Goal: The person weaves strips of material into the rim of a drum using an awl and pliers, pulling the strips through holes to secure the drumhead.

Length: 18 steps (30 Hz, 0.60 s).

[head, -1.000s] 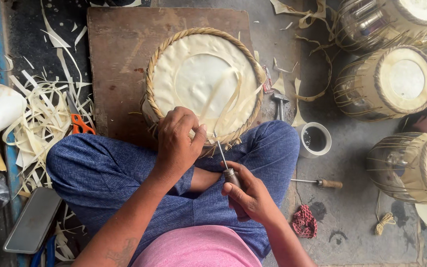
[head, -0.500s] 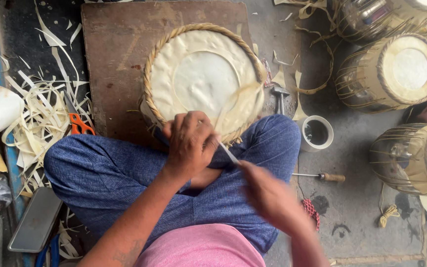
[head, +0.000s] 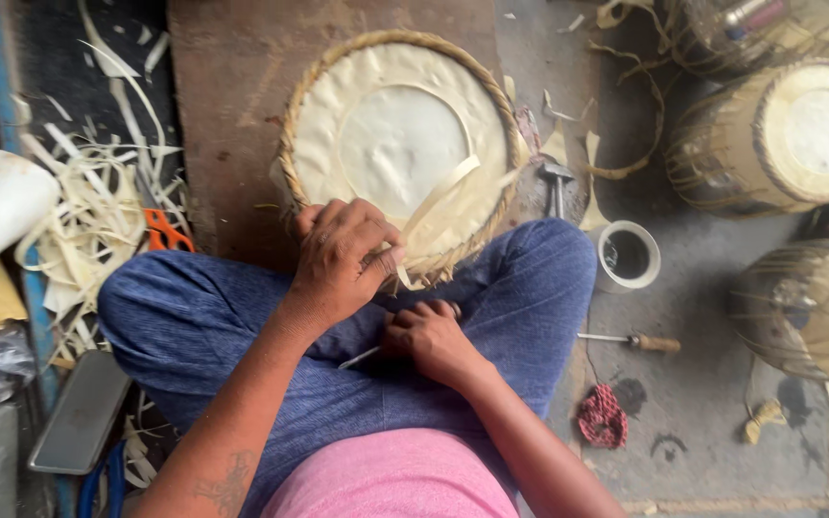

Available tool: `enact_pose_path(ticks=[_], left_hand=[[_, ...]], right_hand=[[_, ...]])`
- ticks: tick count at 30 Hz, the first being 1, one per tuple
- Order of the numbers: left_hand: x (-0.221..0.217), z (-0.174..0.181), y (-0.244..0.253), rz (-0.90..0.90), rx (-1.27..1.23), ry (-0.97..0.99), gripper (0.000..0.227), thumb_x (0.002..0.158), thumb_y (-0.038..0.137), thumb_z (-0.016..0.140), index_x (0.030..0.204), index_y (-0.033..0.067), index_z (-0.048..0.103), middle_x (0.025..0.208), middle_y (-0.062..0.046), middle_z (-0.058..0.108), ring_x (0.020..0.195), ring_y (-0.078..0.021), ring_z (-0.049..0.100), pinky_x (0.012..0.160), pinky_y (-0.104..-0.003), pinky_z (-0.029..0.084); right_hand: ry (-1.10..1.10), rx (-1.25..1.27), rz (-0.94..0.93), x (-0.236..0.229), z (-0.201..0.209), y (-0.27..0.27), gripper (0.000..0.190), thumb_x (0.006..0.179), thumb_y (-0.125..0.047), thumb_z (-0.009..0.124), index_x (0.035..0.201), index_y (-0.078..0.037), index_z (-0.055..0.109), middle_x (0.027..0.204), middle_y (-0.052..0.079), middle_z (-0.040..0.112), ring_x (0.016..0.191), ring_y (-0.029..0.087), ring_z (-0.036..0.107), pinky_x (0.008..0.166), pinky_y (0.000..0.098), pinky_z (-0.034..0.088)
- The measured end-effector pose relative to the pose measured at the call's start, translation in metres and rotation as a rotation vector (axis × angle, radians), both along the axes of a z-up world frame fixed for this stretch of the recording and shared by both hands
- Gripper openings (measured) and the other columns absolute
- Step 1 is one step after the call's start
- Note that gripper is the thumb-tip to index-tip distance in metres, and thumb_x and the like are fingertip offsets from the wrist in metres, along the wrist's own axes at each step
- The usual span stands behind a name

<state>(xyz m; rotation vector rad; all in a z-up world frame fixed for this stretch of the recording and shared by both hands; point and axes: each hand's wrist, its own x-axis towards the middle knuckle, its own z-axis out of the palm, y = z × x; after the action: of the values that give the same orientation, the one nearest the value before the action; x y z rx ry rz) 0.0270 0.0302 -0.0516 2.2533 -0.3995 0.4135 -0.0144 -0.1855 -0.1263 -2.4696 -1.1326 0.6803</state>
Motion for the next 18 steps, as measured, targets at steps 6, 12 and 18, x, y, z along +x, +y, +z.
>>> enact_pose_path(ticks=[6,12,18], left_hand=[[0.007,-0.001,-0.002,-0.046,0.033,0.036,0.011,0.09,0.026,0.074,0.092,0.0169,0.07,0.092,0.001,0.063,0.096,-0.0201,0.058,0.098,-0.042,0.031],[0.007,0.005,0.003,-0.073,0.037,0.038,0.01,0.089,0.025,0.073,0.09,0.0165,0.069,0.093,0.002,0.063,0.097,-0.0206,0.059,0.097,-0.043,0.03],[0.007,0.003,0.007,-0.079,-0.057,0.07,0.028,0.095,0.023,0.069,0.122,0.0158,0.063,0.086,0.004,0.062,0.091,-0.0172,0.06,0.096,-0.041,0.031]], right_hand=[[0.174,0.265,-0.382,0.003,0.059,-0.012,0.027,0.086,-0.024,0.065,0.11,-0.013,0.07,0.099,0.005,0.07,0.093,0.025,0.071,0.078,0.0401,0.056],[-0.069,0.195,-0.604,0.027,0.112,0.012,0.03,0.098,-0.033,0.07,0.088,-0.005,0.069,0.076,0.013,0.067,0.073,0.03,0.068,0.063,0.0418,0.052],[0.235,0.337,-0.658,0.04,0.127,-0.007,0.023,0.092,-0.027,0.067,0.095,-0.004,0.071,0.072,0.01,0.067,0.064,0.019,0.069,0.061,0.0364,0.054]])
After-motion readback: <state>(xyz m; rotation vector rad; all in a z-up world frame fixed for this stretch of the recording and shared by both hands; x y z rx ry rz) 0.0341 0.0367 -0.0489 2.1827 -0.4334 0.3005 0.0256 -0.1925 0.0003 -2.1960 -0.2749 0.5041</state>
